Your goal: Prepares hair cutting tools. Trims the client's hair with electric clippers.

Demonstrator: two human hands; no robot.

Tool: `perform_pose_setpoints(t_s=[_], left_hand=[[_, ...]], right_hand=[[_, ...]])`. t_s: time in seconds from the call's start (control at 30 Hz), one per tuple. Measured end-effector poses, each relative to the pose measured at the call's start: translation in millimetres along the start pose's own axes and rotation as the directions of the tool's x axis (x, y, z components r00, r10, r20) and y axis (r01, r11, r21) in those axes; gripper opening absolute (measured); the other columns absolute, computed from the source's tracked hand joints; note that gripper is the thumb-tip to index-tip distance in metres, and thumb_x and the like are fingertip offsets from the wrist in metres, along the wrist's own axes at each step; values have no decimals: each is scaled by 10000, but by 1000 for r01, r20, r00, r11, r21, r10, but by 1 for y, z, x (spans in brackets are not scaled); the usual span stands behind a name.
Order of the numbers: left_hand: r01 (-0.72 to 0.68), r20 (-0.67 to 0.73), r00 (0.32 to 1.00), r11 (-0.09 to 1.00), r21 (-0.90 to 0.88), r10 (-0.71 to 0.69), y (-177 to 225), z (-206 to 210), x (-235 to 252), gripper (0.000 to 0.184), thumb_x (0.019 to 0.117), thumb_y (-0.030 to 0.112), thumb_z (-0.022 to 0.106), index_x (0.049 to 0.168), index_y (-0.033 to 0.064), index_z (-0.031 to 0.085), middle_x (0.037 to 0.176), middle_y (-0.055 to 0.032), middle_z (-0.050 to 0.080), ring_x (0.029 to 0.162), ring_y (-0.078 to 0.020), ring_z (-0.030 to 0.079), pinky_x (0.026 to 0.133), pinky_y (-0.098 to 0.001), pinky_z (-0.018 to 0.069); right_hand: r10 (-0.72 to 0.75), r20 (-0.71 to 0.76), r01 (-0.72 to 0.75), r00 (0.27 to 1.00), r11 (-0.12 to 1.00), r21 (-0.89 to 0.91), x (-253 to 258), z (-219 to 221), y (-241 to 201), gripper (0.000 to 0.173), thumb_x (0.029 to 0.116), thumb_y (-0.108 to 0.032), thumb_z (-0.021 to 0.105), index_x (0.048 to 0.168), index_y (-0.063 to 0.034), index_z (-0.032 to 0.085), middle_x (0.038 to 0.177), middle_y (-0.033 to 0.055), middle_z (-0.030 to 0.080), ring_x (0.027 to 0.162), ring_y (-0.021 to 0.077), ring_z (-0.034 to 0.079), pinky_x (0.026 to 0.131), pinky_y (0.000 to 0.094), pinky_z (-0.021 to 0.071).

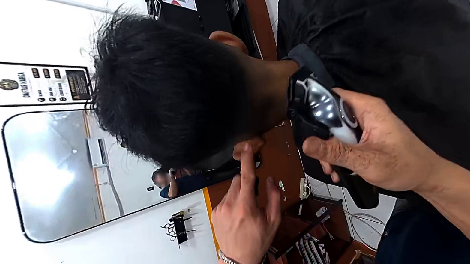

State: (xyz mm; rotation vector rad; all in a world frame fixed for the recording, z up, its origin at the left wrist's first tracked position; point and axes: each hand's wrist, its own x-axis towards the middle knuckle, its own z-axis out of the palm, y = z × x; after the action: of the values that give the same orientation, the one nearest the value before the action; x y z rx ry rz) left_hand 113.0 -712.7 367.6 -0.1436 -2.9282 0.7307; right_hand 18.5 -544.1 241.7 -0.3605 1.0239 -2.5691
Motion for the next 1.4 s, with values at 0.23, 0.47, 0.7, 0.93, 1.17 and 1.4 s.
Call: perform_pose_setpoints(t_s=[0.23,0.47,0.7,0.93,1.17,1.4], left_hand=[[-33,-28,999,998,44,35,-21,29,-15,514,954,301,548,1353,-6,649,768,-95,699,548,-208,616,448,-372,451],[-51,-25,998,997,58,53,-25,42,-19,436,949,327,551,1162,-12,724,771,-103,691,583,-230,644,460,-382,468],[-40,-18,999,997,62,41,-25,44,-22,425,934,340,559,1120,-2,728,769,-97,690,576,-220,638,456,-382,462],[-28,-9,1000,998,61,28,-24,45,-24,432,935,343,551,1099,-17,725,739,-92,672,564,-222,628,448,-378,454],[-23,7,1000,998,64,23,-24,45,-25,450,935,356,548,1113,-19,725,767,-94,691,571,-213,635,454,-379,464],[-16,28,1000,998,59,15,-23,44,-25,512,948,349,548,1263,-33,677,779,-82,704,579,-206,642,470,-383,483]], right_hand=[[102,249,-66,963,987,-150,-3,23,18,240,958,-288,652,1110,-104,639,806,-10,680,681,66,679,592,243,596],[190,210,-104,959,926,-363,6,38,15,402,908,-406,771,1147,-113,633,830,-23,693,723,33,677,632,228,575],[162,192,-87,968,933,-350,3,43,12,409,910,-393,773,1164,-112,621,827,-22,690,716,29,674,625,219,570],[164,209,-76,964,924,-375,4,42,13,430,909,-427,767,1175,-120,625,848,-32,693,742,22,676,648,221,572],[168,216,-69,962,913,-403,5,41,13,441,910,-449,759,1180,-125,628,844,-36,680,758,21,666,658,233,563],[176,223,-65,959,900,-430,7,34,10,420,919,-434,756,1168,-120,630,846,-26,667,761,30,652,663,239,548]])
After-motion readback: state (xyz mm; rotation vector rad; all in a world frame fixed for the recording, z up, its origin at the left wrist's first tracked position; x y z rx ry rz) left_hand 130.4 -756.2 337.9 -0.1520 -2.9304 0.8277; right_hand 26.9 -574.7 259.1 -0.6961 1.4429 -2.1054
